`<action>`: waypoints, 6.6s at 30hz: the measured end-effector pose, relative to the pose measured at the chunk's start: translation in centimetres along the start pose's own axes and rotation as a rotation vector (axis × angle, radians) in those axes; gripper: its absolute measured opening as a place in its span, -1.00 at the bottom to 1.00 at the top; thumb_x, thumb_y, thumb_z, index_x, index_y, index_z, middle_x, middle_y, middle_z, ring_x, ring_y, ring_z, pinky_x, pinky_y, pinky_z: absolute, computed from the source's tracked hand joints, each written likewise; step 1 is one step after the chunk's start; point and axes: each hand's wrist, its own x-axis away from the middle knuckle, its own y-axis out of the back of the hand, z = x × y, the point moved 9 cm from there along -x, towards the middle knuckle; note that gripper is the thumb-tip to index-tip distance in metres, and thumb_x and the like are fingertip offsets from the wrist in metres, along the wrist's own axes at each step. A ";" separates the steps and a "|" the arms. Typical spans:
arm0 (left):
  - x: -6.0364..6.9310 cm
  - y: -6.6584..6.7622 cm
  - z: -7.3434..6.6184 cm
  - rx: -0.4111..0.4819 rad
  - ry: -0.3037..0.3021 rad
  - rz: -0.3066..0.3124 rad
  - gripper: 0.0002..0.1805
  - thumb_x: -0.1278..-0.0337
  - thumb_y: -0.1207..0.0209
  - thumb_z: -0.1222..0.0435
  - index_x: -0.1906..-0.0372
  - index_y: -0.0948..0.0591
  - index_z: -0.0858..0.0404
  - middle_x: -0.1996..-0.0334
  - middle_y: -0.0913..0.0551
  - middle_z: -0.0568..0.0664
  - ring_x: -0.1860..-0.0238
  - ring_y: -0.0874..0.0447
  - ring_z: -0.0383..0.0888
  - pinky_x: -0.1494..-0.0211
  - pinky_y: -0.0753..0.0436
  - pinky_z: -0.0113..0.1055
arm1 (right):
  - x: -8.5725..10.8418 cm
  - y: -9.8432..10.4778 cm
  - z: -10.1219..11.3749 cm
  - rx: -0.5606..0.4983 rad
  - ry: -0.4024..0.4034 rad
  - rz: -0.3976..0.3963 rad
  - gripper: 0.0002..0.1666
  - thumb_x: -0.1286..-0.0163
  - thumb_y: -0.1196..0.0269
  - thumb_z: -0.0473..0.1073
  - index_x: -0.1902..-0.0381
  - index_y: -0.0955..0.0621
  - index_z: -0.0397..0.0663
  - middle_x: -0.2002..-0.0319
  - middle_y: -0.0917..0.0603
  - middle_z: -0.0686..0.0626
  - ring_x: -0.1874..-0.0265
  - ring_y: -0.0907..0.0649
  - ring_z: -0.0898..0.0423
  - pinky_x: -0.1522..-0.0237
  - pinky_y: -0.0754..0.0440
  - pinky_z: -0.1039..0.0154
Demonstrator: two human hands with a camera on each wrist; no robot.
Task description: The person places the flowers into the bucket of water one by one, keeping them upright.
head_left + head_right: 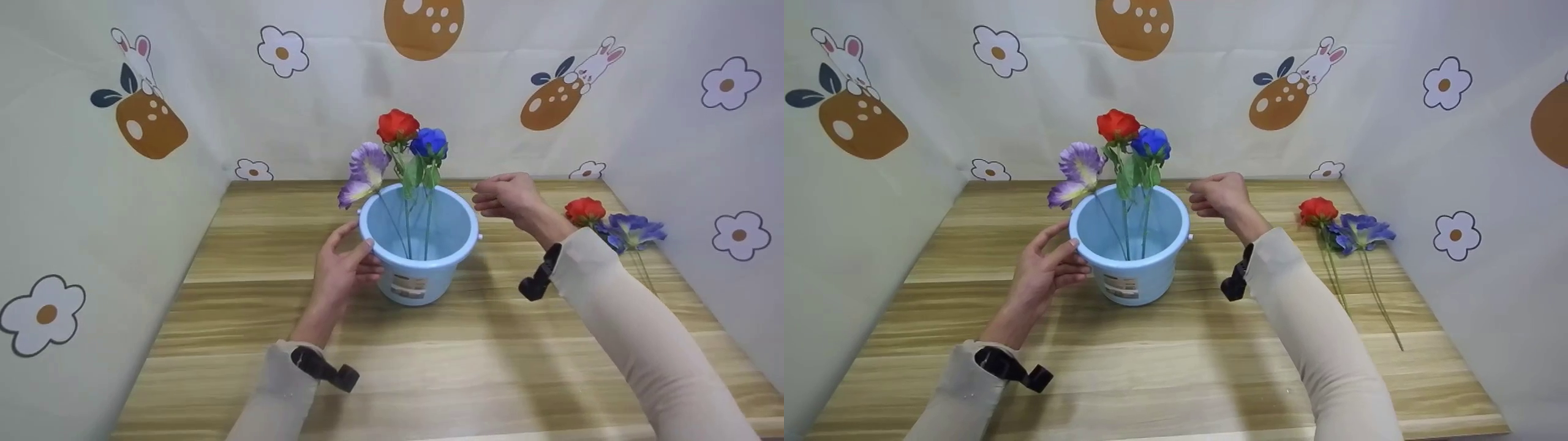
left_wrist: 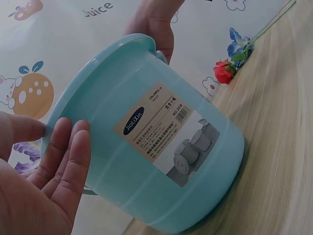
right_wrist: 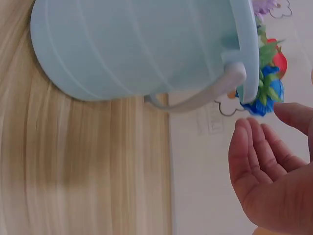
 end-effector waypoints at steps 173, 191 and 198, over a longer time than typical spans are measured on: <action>-0.1 0.1 0.0 -0.022 -0.006 -0.018 -0.39 -0.44 -0.27 0.36 -0.52 -0.42 0.13 0.56 -0.74 0.01 0.55 -0.77 -0.13 0.47 -0.82 -0.34 | 2.0 6.4 -6.6 -0.626 -0.184 0.157 -0.63 -0.61 -0.09 -0.42 0.39 -0.74 -0.26 0.43 -0.83 -0.14 0.38 -0.86 0.07 0.21 -0.88 0.28; -0.2 0.2 0.1 -0.013 0.000 -0.021 -0.38 -0.44 -0.26 0.37 -0.52 -0.42 0.14 0.58 -0.74 -0.01 0.56 -0.77 -0.14 0.48 -0.81 -0.36 | 2.2 4.9 -4.4 -0.713 -0.208 0.148 -0.73 -0.57 -0.18 -0.40 0.33 -0.76 -0.29 0.38 -0.83 -0.17 0.35 -0.86 0.04 0.16 -0.89 0.25; -0.2 0.2 0.1 -0.004 -0.005 -0.023 -0.39 -0.44 -0.26 0.37 -0.52 -0.41 0.16 0.58 -0.74 0.00 0.57 -0.77 -0.14 0.47 -0.81 -0.35 | 2.0 4.0 -3.1 -0.775 -0.222 0.126 -0.77 -0.55 -0.24 -0.37 0.34 -0.75 -0.28 0.38 -0.83 -0.17 0.35 -0.86 0.03 0.14 -0.88 0.25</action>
